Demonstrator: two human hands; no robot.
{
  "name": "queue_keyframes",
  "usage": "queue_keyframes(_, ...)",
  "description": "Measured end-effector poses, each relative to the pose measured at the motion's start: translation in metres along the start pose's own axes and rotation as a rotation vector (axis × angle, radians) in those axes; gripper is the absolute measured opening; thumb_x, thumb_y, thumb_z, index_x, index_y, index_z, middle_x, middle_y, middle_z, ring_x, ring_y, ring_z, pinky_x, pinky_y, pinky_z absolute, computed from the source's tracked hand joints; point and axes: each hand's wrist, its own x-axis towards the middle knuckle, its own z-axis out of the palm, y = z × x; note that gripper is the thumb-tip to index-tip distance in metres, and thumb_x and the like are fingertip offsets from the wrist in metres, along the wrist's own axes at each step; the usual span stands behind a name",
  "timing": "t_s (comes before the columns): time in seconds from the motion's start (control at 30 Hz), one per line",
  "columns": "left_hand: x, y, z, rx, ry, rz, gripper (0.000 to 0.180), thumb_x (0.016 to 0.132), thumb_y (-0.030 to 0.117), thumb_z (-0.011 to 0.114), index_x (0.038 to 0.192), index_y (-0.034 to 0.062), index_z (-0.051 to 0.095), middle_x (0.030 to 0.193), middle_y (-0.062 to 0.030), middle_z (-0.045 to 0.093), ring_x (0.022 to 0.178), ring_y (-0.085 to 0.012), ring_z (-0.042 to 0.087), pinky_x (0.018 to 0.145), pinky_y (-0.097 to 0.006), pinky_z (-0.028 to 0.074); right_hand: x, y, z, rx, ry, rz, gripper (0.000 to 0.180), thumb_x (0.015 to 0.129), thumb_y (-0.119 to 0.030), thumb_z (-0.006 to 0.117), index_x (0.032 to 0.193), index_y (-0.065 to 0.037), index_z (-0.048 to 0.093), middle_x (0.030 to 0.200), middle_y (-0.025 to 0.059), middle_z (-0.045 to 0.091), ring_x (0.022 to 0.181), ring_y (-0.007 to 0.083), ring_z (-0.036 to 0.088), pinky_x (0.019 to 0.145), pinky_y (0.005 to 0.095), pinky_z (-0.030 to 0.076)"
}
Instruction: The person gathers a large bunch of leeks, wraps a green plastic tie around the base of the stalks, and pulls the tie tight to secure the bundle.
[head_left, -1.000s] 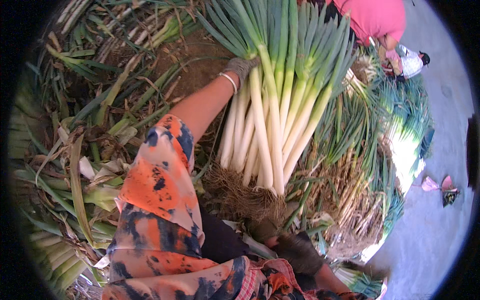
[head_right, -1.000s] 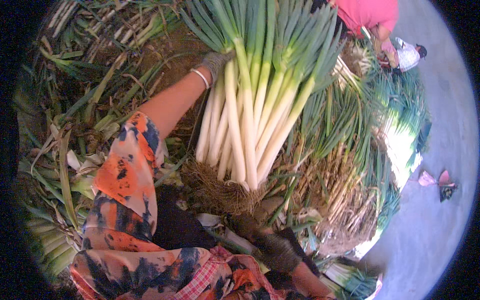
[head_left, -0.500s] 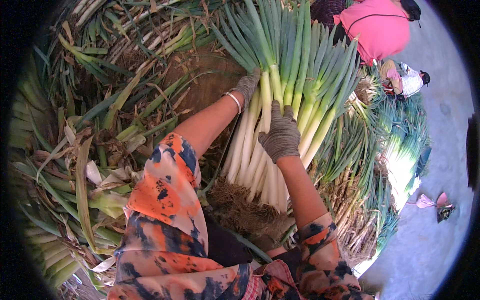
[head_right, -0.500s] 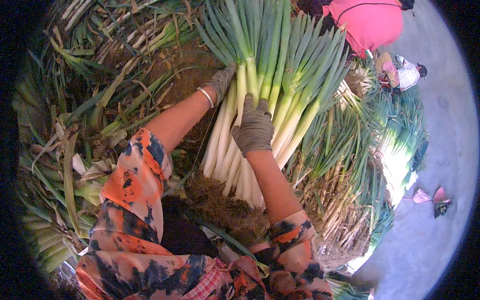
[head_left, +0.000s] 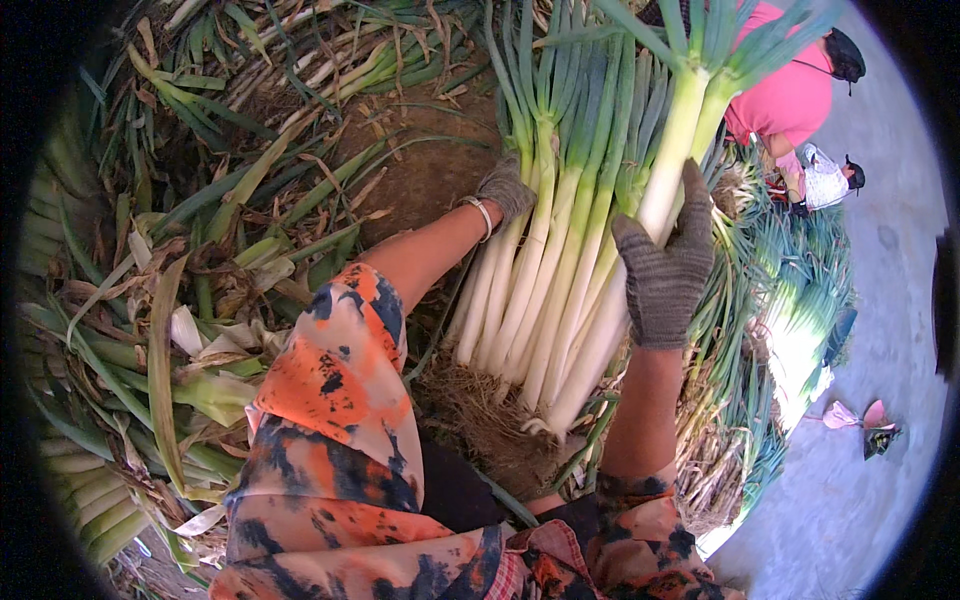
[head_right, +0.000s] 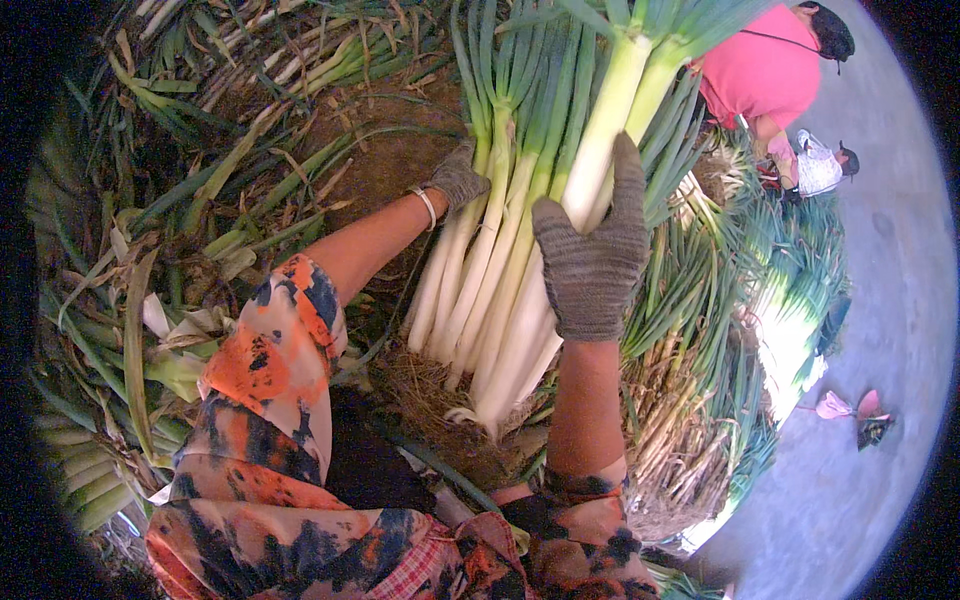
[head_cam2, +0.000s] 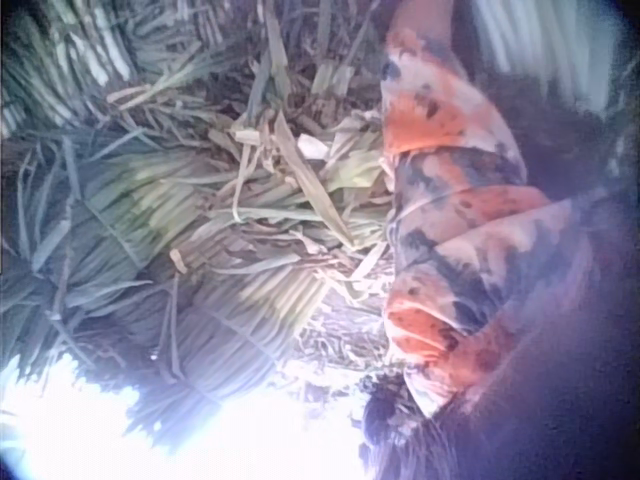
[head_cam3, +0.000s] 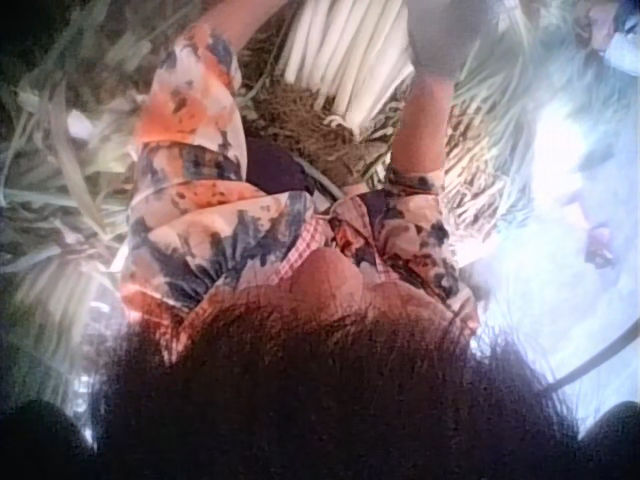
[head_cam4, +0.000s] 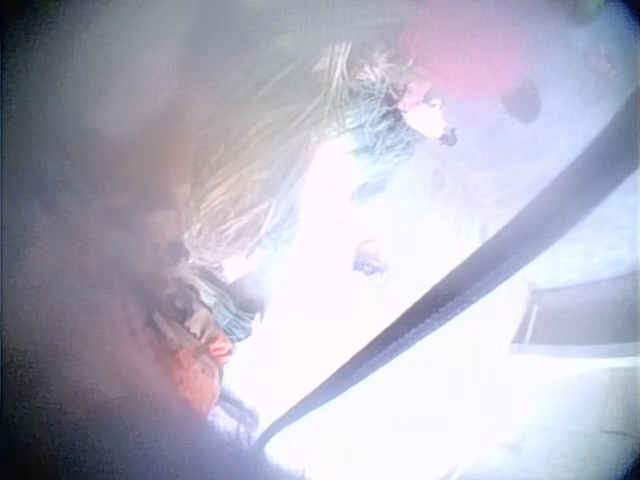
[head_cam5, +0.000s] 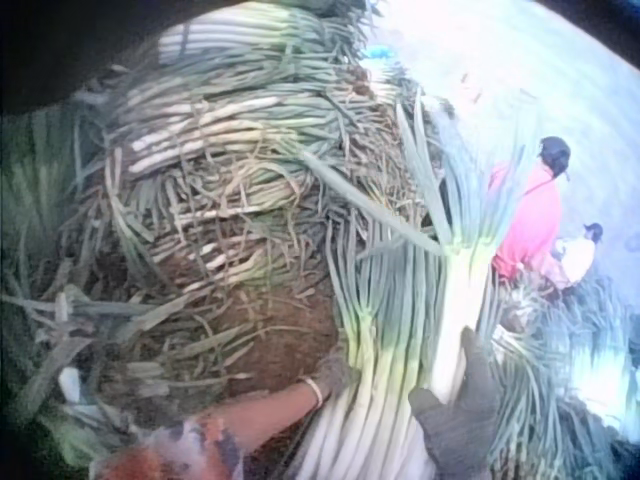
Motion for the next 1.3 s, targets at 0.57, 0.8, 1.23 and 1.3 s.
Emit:
queue_keyframes(0.57,-0.008,-0.006,-0.01,-0.391,-0.096,-0.179,0.058,0.084,0.041,0.052,0.126,0.0017,0.044,0.12,-0.0218,0.051,0.111,-0.0307,0.049,0.096,-0.033,0.035,-0.023,0.08,0.122,-0.596,-0.55,0.159,0.064,0.082,-0.039,0.051,0.133,-0.005,0.032,0.115,0.0372,0.043,0.103,0.0445,0.051,0.087,0.0433,0.043)
queue_keyframes(0.8,0.0,-0.017,-0.001,-0.208,0.048,0.099,0.056,0.085,0.033,0.056,0.127,0.0009,0.039,0.118,-0.0157,0.051,0.108,-0.0232,0.048,0.095,-0.032,0.036,-0.001,0.112,0.092,-0.086,-0.367,0.366,0.064,0.07,-0.023,0.068,0.123,0.0,0.04,0.107,0.0242,0.057,0.096,0.0363,0.057,0.085,0.038,0.045)
queue_keyframes(1.23,-0.028,0.014,0.002,0.108,0.051,0.062,0.061,0.085,0.034,0.048,0.131,-0.0025,0.033,0.128,-0.027,0.04,0.118,-0.0396,0.039,0.101,-0.04,0.03,0.013,0.121,0.1,-0.148,-0.648,0.552,0.045,0.074,-0.016,0.064,0.11,0.003,0.046,0.082,0.0205,0.061,0.061,0.0306,0.061,0.052,0.0371,0.05)
queue_keyframes(1.3,-0.036,0.022,0.008,0.185,0.101,0.087,0.062,0.085,0.036,0.048,0.13,-0.0038,0.034,0.128,-0.0268,0.039,0.118,-0.0397,0.039,0.1,-0.041,0.03,0.007,0.127,0.106,-0.179,-0.567,0.504,0.046,0.074,-0.03,0.064,0.101,0.004,0.05,0.092,0.0264,0.06,0.082,0.038,0.061,0.074,0.0412,0.049)
